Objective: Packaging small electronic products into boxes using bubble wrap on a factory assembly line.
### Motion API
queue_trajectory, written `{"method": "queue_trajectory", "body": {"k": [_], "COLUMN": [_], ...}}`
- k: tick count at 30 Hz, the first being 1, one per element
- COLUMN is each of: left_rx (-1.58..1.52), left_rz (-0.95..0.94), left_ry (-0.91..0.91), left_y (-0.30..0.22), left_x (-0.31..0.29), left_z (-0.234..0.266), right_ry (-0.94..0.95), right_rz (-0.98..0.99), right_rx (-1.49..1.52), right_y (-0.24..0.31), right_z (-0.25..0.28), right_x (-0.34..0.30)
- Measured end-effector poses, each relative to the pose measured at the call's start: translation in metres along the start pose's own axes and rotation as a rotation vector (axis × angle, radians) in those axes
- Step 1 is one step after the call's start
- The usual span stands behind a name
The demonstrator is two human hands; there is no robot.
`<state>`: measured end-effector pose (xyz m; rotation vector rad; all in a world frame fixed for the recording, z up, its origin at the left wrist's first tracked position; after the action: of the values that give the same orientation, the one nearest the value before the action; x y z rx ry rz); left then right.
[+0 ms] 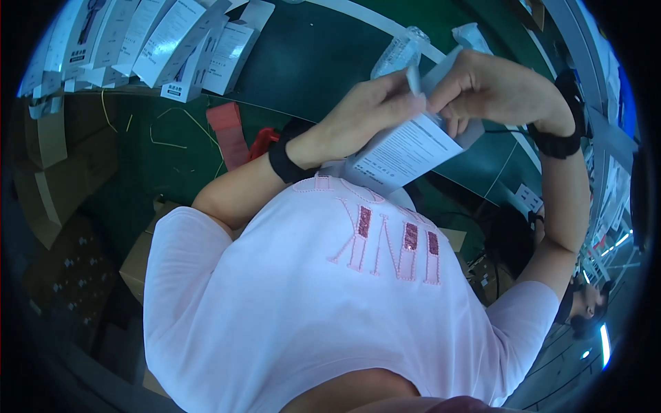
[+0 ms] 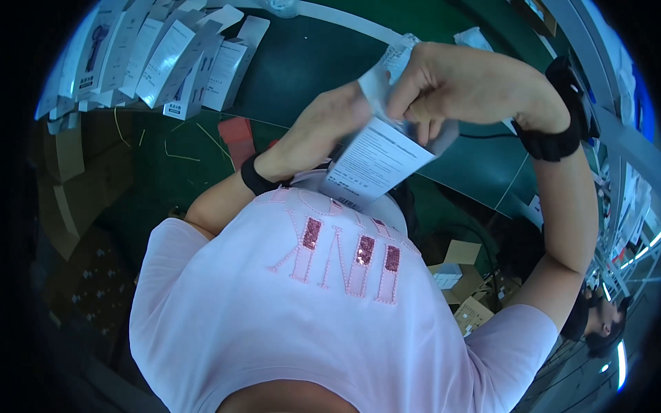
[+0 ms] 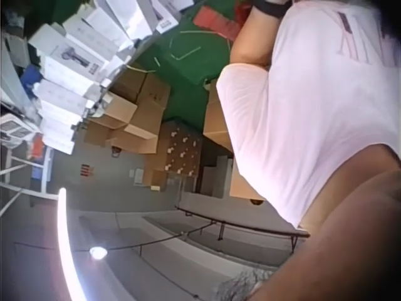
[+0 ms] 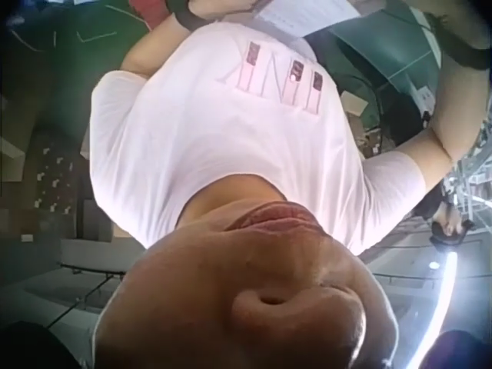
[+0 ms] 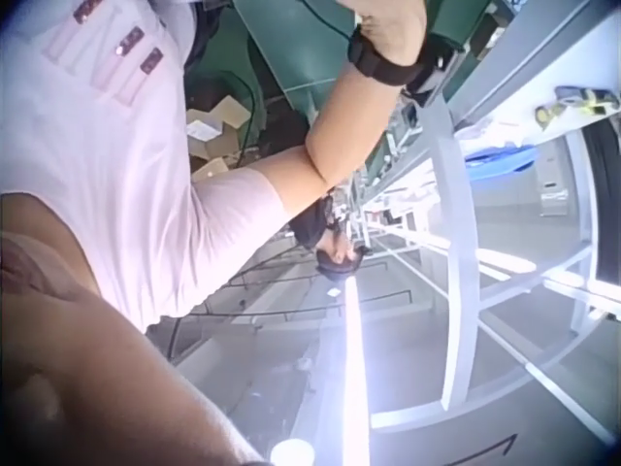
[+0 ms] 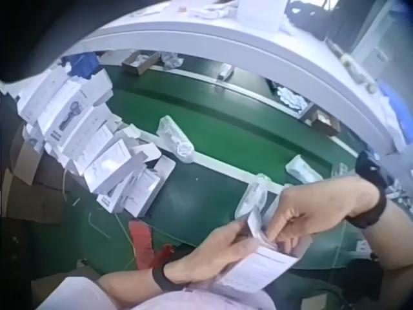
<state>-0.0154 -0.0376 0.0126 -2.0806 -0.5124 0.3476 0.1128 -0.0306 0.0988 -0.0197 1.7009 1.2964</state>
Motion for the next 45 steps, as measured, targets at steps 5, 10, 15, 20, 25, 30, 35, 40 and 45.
{"method": "queue_trajectory", "body": {"k": [5, 10, 15, 20, 25, 30, 35, 40, 45], "left_rx": [-0.144, 0.035, 0.362, 0.480, 0.463, 0.351, 0.512, 0.543, 0.324], "left_rz": [0.030, -0.111, -0.220, -0.145, -0.091, 0.044, -0.046, -0.010, 0.187], "left_ry": [0.058, 0.083, 0.207, 0.302, 0.295, 0.240, 0.245, 0.291, 0.143], "left_y": [0.009, 0.001, -0.004, -0.003, 0.004, 0.005, 0.005, 0.015, 0.044], "left_x": [-0.015, -0.012, -0.011, -0.010, -0.006, -0.012, -0.014, -0.011, -0.006], "left_z": [0.010, 0.022, 0.015, 0.002, -0.013, -0.024, -0.029, -0.028, -0.029], "right_ry": [-0.144, -1.036, -0.825, -0.860, -0.911, -0.922, -0.879, -0.907, -1.185], "right_rz": [-0.100, 0.198, 0.291, 0.447, 0.340, 0.196, 0.144, 0.452, 0.472], "right_rx": [-0.087, 0.209, 0.951, 1.131, 1.117, 1.040, 1.022, 1.079, 0.396], "right_y": [-0.003, -0.041, -0.100, -0.097, -0.093, -0.098, -0.112, -0.135, -0.124], "right_z": [-0.021, 0.011, -0.078, -0.089, -0.084, -0.096, -0.098, -0.115, -0.115], "right_x": [0.004, -0.080, -0.025, -0.020, -0.036, -0.037, -0.041, -0.051, -0.056]}}
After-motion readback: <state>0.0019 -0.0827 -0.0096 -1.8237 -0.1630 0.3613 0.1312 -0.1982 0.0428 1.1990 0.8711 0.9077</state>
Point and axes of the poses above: each hand's wrist, its own x-axis towards the middle knuckle, its own z-axis out of the back of the hand, y = z × x, the point moved 5 cm from there along x, towards the middle knuckle, and after that the axes turned 3 degrees about x, right-handed, at the moved point
